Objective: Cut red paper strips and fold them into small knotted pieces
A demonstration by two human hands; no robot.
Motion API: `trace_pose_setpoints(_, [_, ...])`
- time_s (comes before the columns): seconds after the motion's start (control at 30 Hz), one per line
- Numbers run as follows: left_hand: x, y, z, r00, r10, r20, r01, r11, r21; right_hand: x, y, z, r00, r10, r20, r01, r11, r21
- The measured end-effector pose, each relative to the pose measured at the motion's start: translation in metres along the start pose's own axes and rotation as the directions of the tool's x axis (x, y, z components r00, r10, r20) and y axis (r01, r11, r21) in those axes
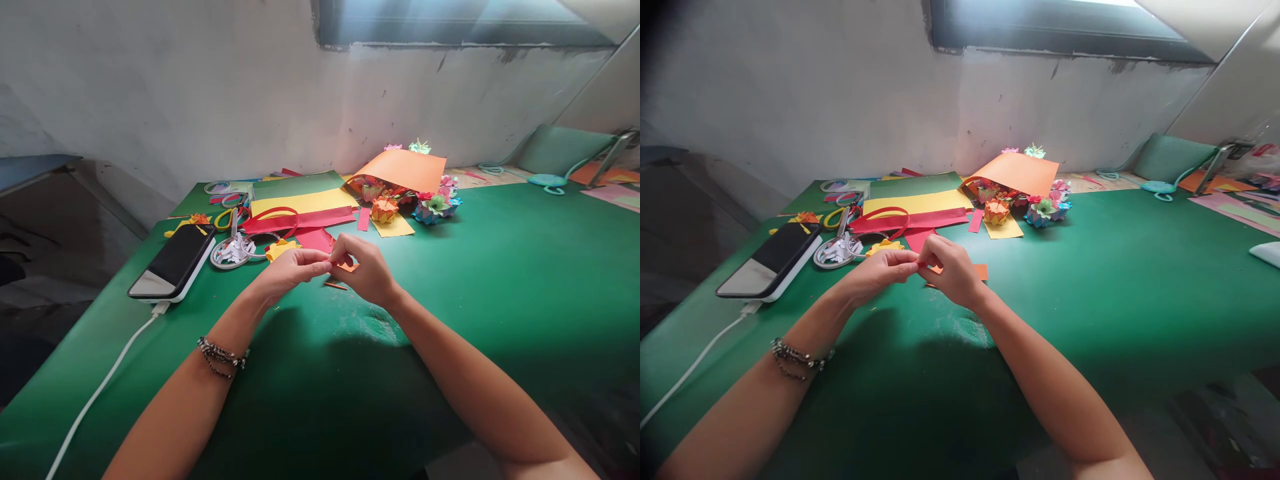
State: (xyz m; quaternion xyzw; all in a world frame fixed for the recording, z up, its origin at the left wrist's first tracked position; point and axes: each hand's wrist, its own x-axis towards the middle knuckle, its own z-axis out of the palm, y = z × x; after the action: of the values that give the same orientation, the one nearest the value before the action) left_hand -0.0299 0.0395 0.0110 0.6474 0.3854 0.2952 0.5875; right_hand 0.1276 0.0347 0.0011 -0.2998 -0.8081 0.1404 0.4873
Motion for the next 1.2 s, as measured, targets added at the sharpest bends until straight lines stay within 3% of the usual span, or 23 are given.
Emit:
trace_pose_setpoints(0.3, [0.0, -0.002, -0.002, 0.997, 0.03, -0.073, -0.033, 0.998, -0.046, 0.002, 0.005, -0.008, 0.99, -0.128, 0.059, 0.127, 0.992, 0.02])
trace_pose_setpoints(0.8, [0.001, 0.001, 0.002, 0.995, 0.087, -0.045, -0.09, 0.994, -0.059, 0.001, 0.002, -0.005, 0.999, -0.035, -0.001, 0.035, 0.999, -0.011])
trace_pose_setpoints(1.07, [0.001, 0.001, 0.007, 0.981, 0.117, -0.154, -0.139, 0.981, -0.136, 0.001, 0.002, -0.005, 0.999, -0.033, -0.007, 0.033, 0.999, -0.004])
trace_pose_setpoints(1.2, [0.0, 0.003, 0.008, 0.964, 0.138, -0.228, -0.173, 0.974, -0.144, 0.003, 0.004, -0.009, 0.992, -0.111, 0.053, 0.11, 0.994, 0.005])
